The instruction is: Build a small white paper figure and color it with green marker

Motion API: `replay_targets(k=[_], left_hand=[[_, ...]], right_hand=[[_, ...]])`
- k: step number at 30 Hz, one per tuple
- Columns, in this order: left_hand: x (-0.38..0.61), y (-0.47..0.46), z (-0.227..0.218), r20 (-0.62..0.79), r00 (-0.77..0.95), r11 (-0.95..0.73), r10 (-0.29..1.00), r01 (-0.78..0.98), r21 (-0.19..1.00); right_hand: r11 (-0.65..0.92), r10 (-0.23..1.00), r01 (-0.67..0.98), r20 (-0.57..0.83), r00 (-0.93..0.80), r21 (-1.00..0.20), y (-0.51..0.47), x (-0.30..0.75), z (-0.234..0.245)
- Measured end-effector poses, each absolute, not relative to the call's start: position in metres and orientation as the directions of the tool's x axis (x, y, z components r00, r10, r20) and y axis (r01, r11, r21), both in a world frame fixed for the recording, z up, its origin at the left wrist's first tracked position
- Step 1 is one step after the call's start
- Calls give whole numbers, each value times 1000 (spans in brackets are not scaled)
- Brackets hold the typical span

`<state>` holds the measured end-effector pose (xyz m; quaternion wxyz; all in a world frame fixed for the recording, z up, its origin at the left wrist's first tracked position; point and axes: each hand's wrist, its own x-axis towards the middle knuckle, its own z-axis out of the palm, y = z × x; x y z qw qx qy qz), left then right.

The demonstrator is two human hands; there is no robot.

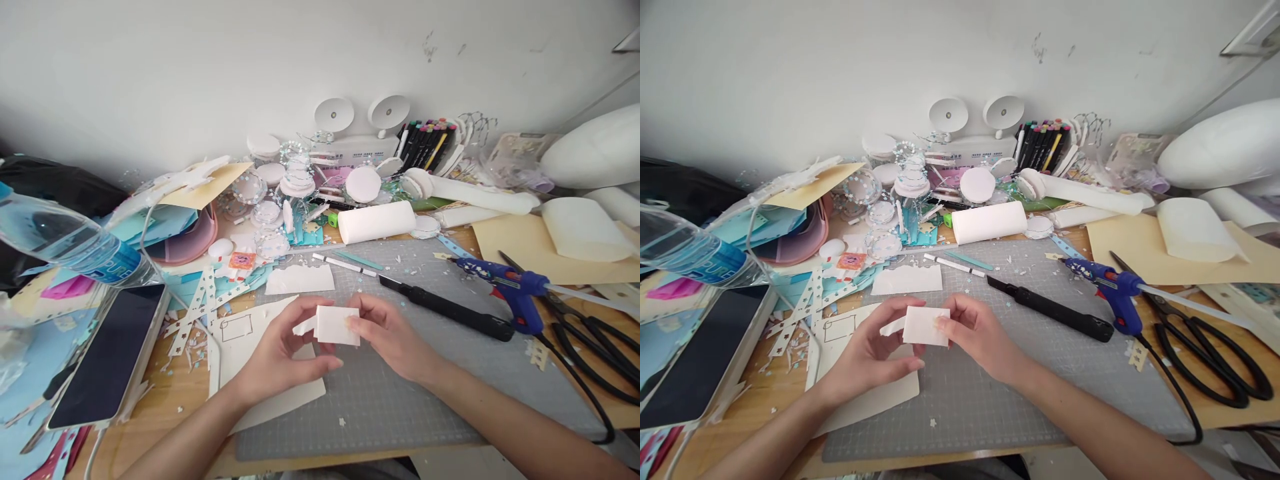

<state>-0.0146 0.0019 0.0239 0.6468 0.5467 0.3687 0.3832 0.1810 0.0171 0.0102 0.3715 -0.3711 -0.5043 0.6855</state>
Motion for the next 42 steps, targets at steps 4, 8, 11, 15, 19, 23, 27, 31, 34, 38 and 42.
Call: replay_targets(k=[4, 8, 11, 15, 19, 23, 27, 31, 34, 38, 42], left_hand=[[-14, 2, 24, -127, 365, 131, 922, 16, 991], [-12, 5, 24, -134, 335, 130, 933, 36, 991], [-11, 7, 21, -134, 322, 130, 937, 34, 991], [-13, 9, 15, -78, 260, 71, 962, 38, 997], [-15, 11, 14, -64, 238, 52, 969, 57, 997], [-16, 11, 16, -81, 228, 66, 970, 71, 995], [-16, 11, 17, -72, 216, 59, 974, 63, 996], [-16, 11, 18, -61, 209, 51, 976, 55, 997], [-16, 11, 19, -82, 213, 72, 974, 51, 996], [-16, 9, 17, -130, 246, 124, 960, 40, 991], [-17, 8, 17, -170, 298, 165, 939, 40, 985]], right_hand=[[-289, 847, -141, -184, -498, -947, 16, 178, 8], [-305, 846, -126, -209, -490, -944, 17, 178, 4], [-251, 871, -121, -169, -461, -960, 17, 178, 2], [-207, 929, -164, -140, -344, -965, 19, 178, 1], [-188, 972, -216, -149, -183, -958, 24, 184, -1], [-137, 987, -77, -129, -96, -988, 29, 190, -1], [32, 995, 261, 5, -101, -965, 31, 192, 0], [340, 934, 487, 351, -71, -805, 27, 190, 1], [503, 848, 503, 513, -131, -703, 22, 187, 4], [616, 786, 411, 493, -373, -672, 14, 183, 5], [622, 763, 361, 435, -478, -695, 12, 181, 3]])
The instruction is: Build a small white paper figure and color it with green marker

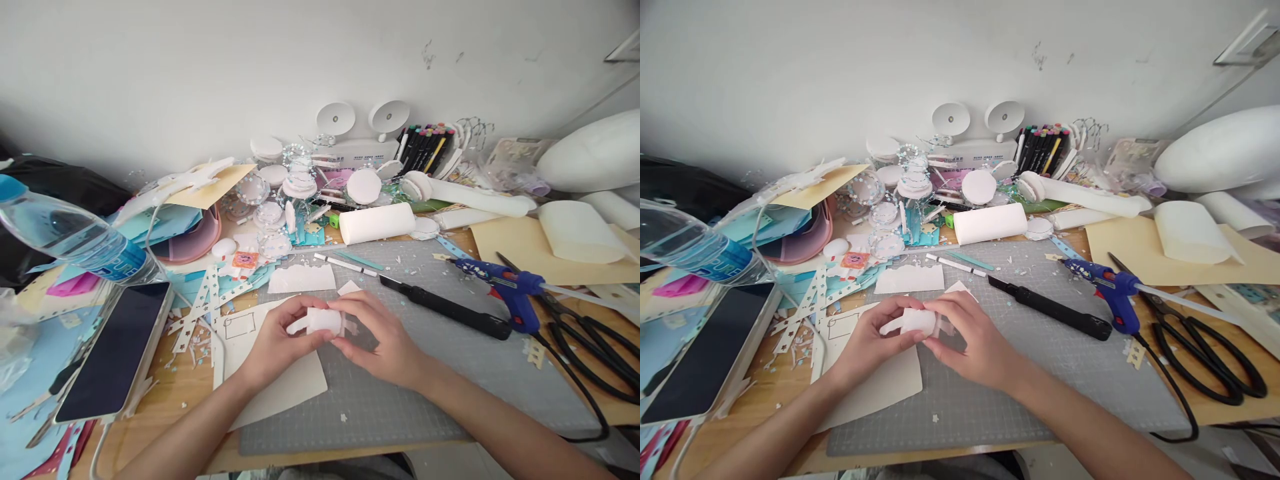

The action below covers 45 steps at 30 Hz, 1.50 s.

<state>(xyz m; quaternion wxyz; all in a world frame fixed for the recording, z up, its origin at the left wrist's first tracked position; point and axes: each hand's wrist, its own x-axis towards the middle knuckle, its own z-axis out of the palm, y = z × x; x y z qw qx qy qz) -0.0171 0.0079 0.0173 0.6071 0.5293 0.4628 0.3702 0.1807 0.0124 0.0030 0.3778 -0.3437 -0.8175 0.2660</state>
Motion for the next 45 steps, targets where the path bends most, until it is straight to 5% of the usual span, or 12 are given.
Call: replay_targets(k=[11, 17, 20, 23, 27, 33, 38, 45], left_hand=[[-19, 11, 18, -116, 298, 122, 948, -2, 993], [-20, 9, 20, -104, 238, 86, 966, 83, 993], [-20, 9, 23, -108, 216, 81, 970, 131, 988], [-20, 10, 23, -143, 219, 116, 965, 130, 985], [-20, 10, 18, -217, 246, 210, 945, 54, 976], [-20, 9, 18, -234, 336, 261, 912, -38, 964], [-20, 8, 18, -212, 341, 244, 916, -51, 969], [-19, 9, 17, -187, 315, 218, 931, -68, 974]], right_hand=[[500, 862, 414, 480, -160, -760, 6, 196, 8], [504, 816, 742, 525, -241, -443, -24, 225, 0], [299, 662, 864, 740, 119, -405, -36, 251, -1], [0, 478, 872, 766, 430, -489, -35, 285, -3], [-292, 666, 903, 611, 429, -316, -16, 332, -10], [-211, 854, 967, 455, 253, -142, 8, 373, -18], [-278, 870, 937, 358, 339, -211, 8, 366, 4], [-217, 748, 727, 368, 553, -651, -1, 312, 66]])
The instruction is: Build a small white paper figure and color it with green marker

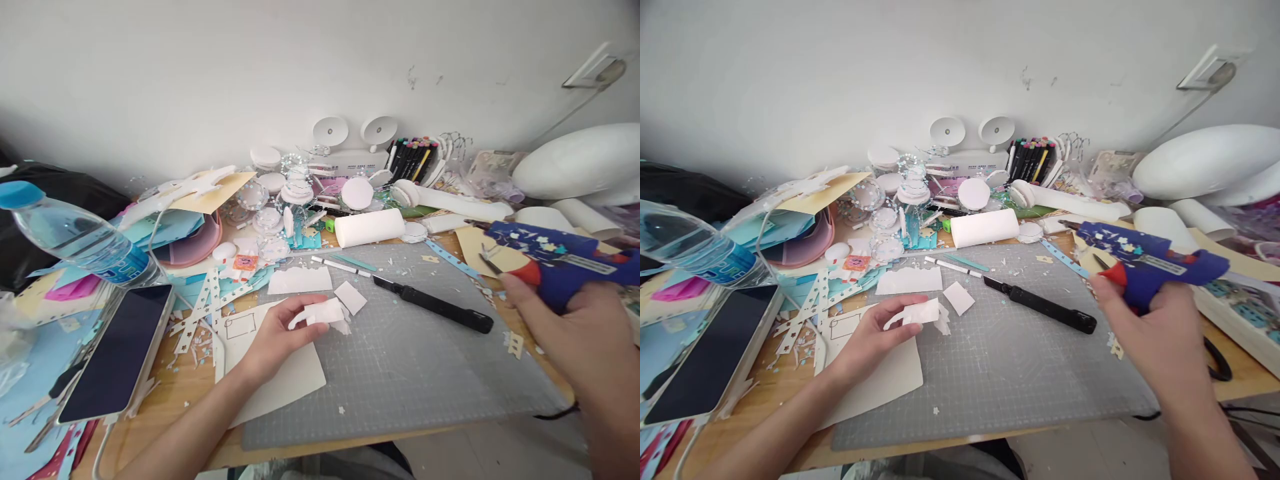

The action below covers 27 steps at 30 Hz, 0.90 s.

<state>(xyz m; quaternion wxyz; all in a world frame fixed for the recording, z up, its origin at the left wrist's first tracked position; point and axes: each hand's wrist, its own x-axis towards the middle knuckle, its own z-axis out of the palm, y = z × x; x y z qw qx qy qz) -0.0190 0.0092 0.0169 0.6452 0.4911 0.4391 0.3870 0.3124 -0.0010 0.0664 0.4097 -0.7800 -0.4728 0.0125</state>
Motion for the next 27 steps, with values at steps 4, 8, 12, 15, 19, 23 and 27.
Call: replay_targets(k=[4, 8, 12, 15, 19, 23, 27], left_hand=[[-16, 9, 19, -229, 314, 296, 921, -185, 937], [-13, 7, 20, -220, 367, 347, 904, -326, 879], [-14, 6, 20, -190, 430, 366, 883, -376, 851], [-15, 6, 21, -160, 385, 286, 909, -298, 911], [-17, 5, 21, -104, 265, 109, 959, -4, 994], [-16, 3, 20, -59, 278, 24, 959, 127, 992], [-14, 1, 17, -20, 298, -43, 954, 202, 979]], right_hand=[[-185, 874, 569, 130, 468, -801, -3, 263, 66], [-118, 988, 427, -62, 141, -897, -6, 209, 51], [-139, 990, 307, -136, 31, -942, -8, 177, 40], [-118, 992, 294, -98, 81, -949, -5, 177, 38], [-68, 960, 436, 60, 272, -897, 5, 206, 42], [-91, 808, 653, 328, 490, -752, 24, 252, 55], [68, 617, 679, 566, 547, -731, 43, 271, 62]])
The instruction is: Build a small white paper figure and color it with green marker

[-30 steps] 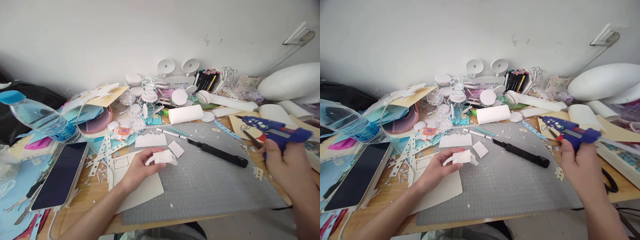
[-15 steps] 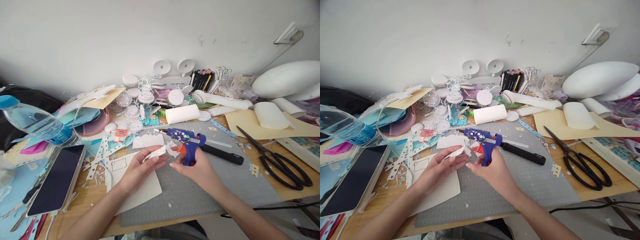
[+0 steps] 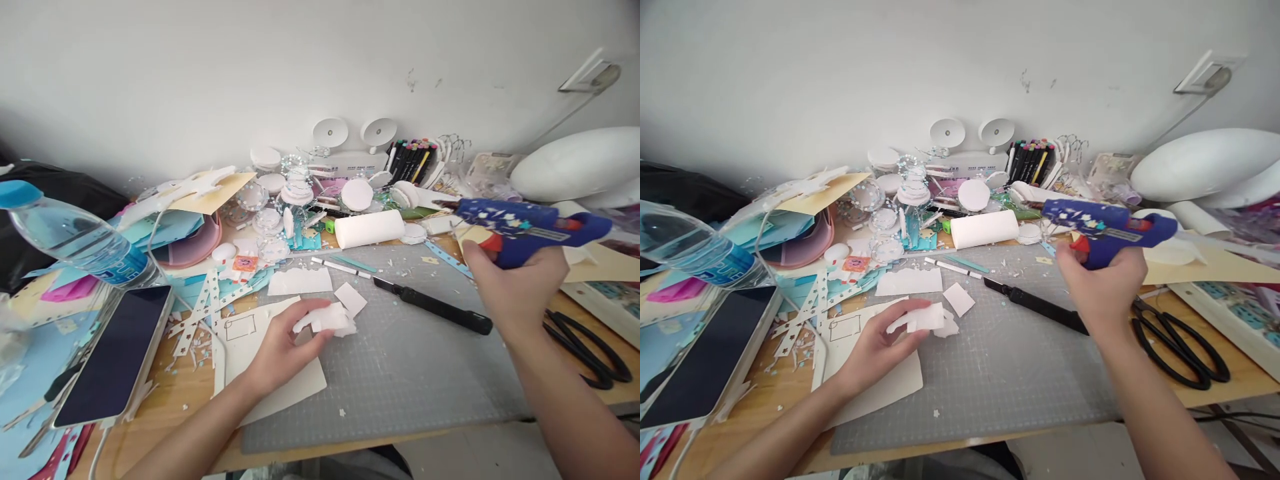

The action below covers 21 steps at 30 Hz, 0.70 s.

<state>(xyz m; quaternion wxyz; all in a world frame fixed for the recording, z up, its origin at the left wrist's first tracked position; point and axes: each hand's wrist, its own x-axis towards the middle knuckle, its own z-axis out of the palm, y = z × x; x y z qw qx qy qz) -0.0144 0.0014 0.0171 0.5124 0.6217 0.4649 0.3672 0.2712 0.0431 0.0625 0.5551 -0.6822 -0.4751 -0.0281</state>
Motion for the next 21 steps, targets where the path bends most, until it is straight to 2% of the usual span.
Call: replay_targets(k=[2, 4, 7, 9, 13, 18, 21], left_hand=[[-15, 2, 17, -4, 299, -67, 954, 228, 971], [-15, 3, 17, 12, 299, -91, 954, 253, 963], [-16, 5, 18, 32, 298, -120, 954, 279, 953], [-17, 5, 18, 49, 301, -137, 952, 278, 951], [-17, 3, 16, 108, 337, -205, 935, 267, 941], [-19, 3, 13, 174, 378, -299, 909, 302, 905], [-19, 2, 11, 207, 398, -342, 894, 306, 889]], right_hand=[[123, 655, 596, 516, 552, -794, 47, 262, 56], [143, 753, 524, 436, 492, -839, 46, 244, 43], [136, 900, 525, 326, 289, -840, 37, 218, 22], [165, 941, 573, 303, 153, -803, 29, 208, 11], [290, 919, 673, 394, 3, -681, 20, 206, 3], [449, 803, 765, 584, -119, -461, 20, 210, 5], [512, 736, 766, 658, -158, -389, 22, 211, 6]])
